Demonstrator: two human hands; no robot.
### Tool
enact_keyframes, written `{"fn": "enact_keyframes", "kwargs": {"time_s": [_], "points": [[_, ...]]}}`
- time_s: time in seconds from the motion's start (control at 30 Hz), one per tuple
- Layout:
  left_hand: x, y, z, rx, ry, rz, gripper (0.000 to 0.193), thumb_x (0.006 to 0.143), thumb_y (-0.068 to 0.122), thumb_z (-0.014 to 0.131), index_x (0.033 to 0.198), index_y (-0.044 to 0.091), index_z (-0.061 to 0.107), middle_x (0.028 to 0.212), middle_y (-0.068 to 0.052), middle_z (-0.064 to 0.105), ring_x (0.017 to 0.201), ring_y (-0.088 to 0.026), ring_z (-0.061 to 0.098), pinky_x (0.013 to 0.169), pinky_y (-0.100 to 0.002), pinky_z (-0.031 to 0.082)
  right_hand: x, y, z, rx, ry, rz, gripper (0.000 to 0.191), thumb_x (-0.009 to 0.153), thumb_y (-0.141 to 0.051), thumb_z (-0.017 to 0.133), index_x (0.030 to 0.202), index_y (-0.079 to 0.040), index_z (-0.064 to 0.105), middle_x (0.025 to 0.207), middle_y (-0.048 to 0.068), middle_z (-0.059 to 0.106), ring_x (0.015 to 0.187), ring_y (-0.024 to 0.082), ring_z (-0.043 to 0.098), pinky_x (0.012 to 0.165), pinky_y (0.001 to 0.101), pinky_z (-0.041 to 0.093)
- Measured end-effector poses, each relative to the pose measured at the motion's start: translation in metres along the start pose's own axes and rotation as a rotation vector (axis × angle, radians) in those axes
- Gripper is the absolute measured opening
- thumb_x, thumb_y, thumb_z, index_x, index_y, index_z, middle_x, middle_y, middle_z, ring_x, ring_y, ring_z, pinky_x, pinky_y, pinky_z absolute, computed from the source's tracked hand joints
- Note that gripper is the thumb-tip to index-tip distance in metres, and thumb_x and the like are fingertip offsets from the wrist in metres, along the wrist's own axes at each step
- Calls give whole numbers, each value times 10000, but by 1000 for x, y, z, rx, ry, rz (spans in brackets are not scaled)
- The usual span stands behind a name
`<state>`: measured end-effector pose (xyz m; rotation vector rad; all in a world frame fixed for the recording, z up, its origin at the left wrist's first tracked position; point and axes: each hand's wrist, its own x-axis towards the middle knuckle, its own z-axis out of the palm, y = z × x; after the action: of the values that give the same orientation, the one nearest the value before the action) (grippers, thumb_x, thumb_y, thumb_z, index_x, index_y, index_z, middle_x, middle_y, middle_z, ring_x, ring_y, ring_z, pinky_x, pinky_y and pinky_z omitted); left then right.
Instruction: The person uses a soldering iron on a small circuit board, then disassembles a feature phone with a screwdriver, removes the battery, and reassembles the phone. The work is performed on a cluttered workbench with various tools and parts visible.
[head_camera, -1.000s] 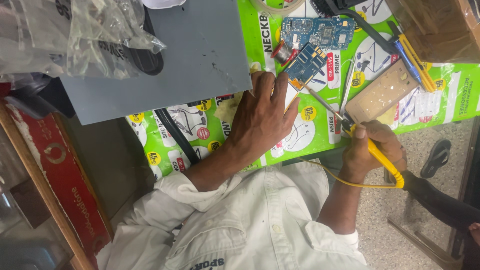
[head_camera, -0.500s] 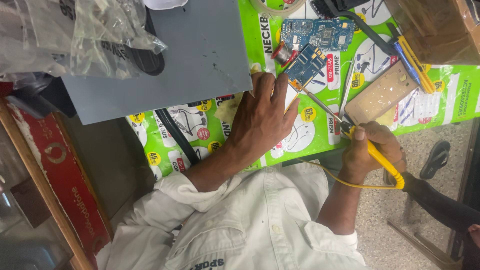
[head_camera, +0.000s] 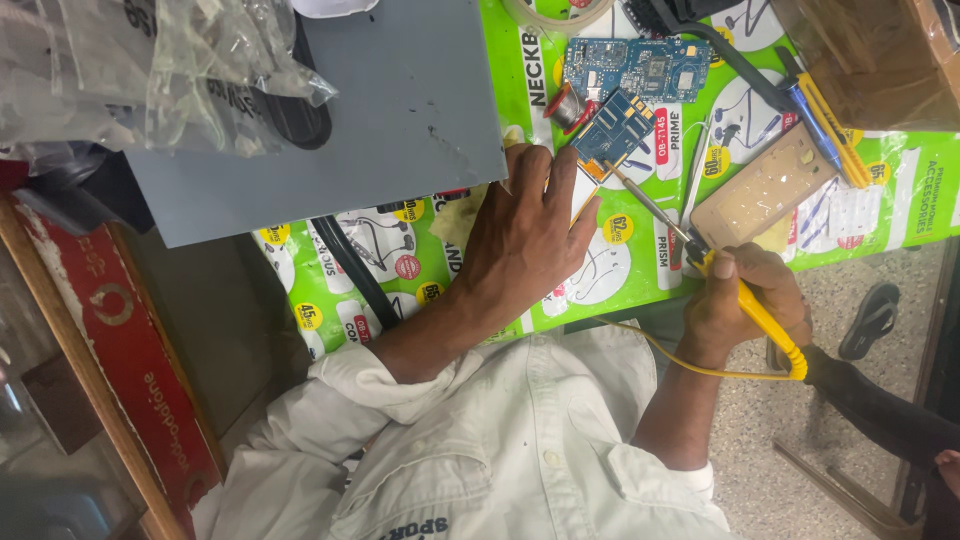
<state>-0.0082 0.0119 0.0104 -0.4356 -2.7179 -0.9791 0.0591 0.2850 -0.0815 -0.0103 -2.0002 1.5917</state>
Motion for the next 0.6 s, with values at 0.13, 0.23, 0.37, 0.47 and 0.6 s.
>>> {"fn": "enact_keyframes", "kwargs": {"time_s": [0.13, 0.23, 0.37, 0.47, 0.6], "points": [[0, 0, 1, -7, 5, -5, 492, 913, 195, 785, 1241, -60, 520, 1081, -165, 463, 1106, -332, 524, 882, -444, 497, 1, -1, 1, -12, -24, -2, 249, 1009, -131, 793, 943, 8, 597, 951, 131, 667, 807, 190, 626, 784, 290, 514], [0, 0, 2, -14, -6, -5, 493, 916, 192, 784, 1245, -64, 521, 1080, -166, 464, 1105, -332, 526, 873, -440, 498, 2, -2, 1, -3, -16, -1, 250, 997, -135, 793, 934, 5, 595, 927, 124, 662, 789, 182, 620, 766, 284, 507], [-1, -1, 2, -11, 1, 0, 501, 913, 193, 784, 1250, -67, 522, 1080, -165, 465, 1101, -327, 523, 861, -436, 503, 3, -3, 2, 3, -18, 6, 249, 992, -129, 794, 922, 4, 596, 905, 123, 656, 767, 178, 611, 746, 277, 496], [-1, -1, 2, -9, -10, -3, 496, 914, 199, 787, 1244, -63, 525, 1075, -164, 466, 1093, -324, 522, 848, -433, 504, 2, -3, 1, 3, -27, 2, 255, 997, -130, 795, 920, 0, 590, 903, 121, 654, 766, 179, 611, 746, 279, 503], [-1, -1, 2, -3, -11, -9, 490, 915, 200, 785, 1240, -60, 526, 1079, -163, 469, 1099, -321, 525, 843, -431, 498, 2, -3, 1, -20, -27, -9, 252, 1029, -123, 804, 953, 13, 605, 905, 148, 668, 809, 197, 618, 791, 287, 506]]}}
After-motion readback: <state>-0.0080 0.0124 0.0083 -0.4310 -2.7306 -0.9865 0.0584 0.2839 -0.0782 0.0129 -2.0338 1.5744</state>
